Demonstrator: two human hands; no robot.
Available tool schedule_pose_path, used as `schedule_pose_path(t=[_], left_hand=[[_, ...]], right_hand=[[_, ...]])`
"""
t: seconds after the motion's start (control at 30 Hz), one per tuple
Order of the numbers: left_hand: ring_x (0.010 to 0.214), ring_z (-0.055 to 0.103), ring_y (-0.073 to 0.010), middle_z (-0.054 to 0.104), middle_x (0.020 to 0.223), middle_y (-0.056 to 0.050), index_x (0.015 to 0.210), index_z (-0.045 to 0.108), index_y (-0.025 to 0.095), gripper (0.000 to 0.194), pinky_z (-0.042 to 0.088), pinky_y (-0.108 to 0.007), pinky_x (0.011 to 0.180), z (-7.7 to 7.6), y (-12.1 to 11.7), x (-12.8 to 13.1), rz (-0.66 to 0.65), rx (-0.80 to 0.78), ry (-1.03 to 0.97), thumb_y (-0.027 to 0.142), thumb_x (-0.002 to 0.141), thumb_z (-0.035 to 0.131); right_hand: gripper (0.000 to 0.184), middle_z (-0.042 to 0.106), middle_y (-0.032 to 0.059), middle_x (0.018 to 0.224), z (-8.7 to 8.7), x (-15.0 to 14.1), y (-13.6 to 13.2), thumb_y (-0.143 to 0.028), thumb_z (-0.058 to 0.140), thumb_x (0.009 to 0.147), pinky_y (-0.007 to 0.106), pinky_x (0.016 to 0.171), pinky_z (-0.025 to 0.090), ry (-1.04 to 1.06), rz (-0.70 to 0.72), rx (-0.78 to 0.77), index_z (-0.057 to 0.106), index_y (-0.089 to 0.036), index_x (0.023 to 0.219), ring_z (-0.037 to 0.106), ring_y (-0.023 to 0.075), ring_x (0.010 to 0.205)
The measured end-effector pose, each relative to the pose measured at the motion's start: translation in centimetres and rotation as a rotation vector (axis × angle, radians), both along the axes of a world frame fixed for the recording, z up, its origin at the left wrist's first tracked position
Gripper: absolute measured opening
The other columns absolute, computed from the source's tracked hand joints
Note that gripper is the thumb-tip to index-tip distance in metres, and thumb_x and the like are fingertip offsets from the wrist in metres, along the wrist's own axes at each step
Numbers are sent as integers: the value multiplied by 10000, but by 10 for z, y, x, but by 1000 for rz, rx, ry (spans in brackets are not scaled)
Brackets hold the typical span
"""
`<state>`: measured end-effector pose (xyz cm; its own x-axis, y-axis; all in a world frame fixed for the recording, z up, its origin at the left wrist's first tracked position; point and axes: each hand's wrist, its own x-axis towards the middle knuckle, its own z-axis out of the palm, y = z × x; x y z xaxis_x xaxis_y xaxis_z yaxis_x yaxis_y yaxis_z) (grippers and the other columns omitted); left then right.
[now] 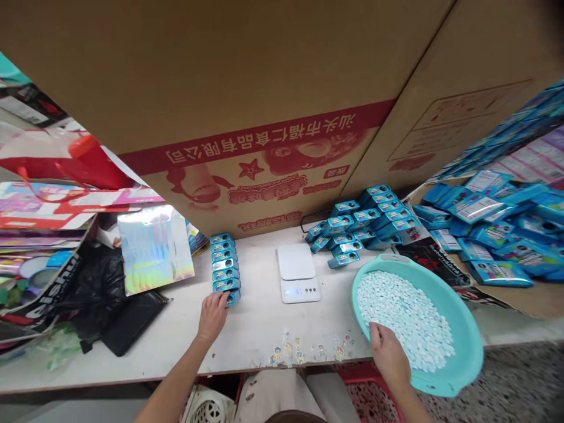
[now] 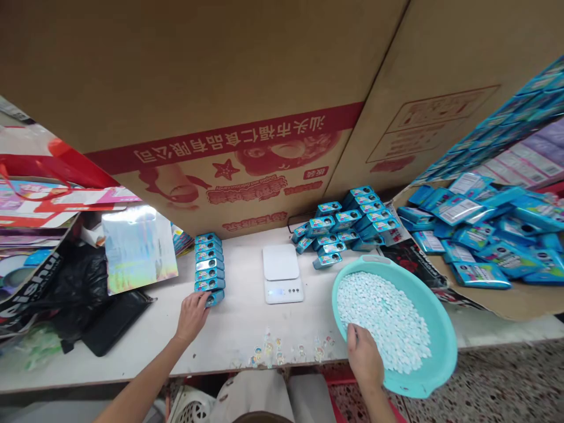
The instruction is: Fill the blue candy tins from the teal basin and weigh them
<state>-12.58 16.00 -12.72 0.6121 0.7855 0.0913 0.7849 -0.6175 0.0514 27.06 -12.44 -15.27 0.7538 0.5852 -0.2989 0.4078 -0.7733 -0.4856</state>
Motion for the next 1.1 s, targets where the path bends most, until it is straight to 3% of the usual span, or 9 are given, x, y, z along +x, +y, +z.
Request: schedule_pose_path(t=[0.17,0.27,0.33,0.5,0.7,0.77,0.83,0.97,1.1], left_hand=[[1161,482,-310,547,1250,-144,1172,570,219,352,308,-497,1010,-2,11,0,34,133,-54,262,823,547],[1238,425,-318,511,1300,-140,1220,526,229,439,269,-510,1051,7,9,16,-71,110,-151,330,798,593],[1267,398,-317,506,1305,-133,1237,500,235,500,275,-504,1061,15,7,43,-186,61,-229,385,775,619],[1280,383,-312,492,1309,-147,1245,464,200,503,333,-486,1037,22,15,168,-353,-65,-363,384,795,592],[1232,411,-330,477,1290,-192,1321,356,132,717,345,-487,1016,34,51,342,-312,-34,-540,498,758,607],[1246,388,-338,446,1329,-195,1349,323,134,775,327,-489,1024,44,60,385,-299,-34,-548,507,739,623],[1201,429,-340,490,1286,-189,1318,372,141,681,346,-492,992,54,66,415,-301,-66,-484,439,758,621],[1025,543,-301,611,1063,-131,1150,515,176,364,418,-444,881,66,71,431,-371,-180,-346,265,801,563],[1055,533,-270,592,1111,-110,1146,499,195,351,435,-390,891,71,60,383,-369,-235,-423,290,812,551]], right_hand=[[505,638,123,1012,-4,-1,2,-553,280,852,380,858,403,13,-42,21,618,-187,933,552,269,978],[496,639,125,996,-5,2,8,-571,341,825,377,889,402,35,-85,96,615,-171,929,563,262,969],[495,639,122,974,-6,7,12,-587,388,800,371,867,418,46,-163,141,612,-164,928,575,256,935],[504,632,149,946,-9,16,24,-561,326,821,388,815,423,-80,-408,109,604,-149,904,575,283,906],[434,628,108,931,-8,14,34,-509,309,871,358,779,407,-151,-374,86,597,-188,913,569,265,894],[422,630,101,933,-7,14,36,-504,314,879,354,778,403,-168,-377,99,595,-192,916,566,261,902],[410,634,99,929,-5,16,39,-490,316,887,352,792,398,-193,-379,121,595,-190,913,562,257,912],[391,636,93,906,1,20,42,-447,312,902,344,795,392,-244,-378,138,602,-186,899,555,243,897],[365,630,81,892,6,23,43,-407,321,909,319,757,387,-274,-373,109,611,-187,889,545,219,869]])
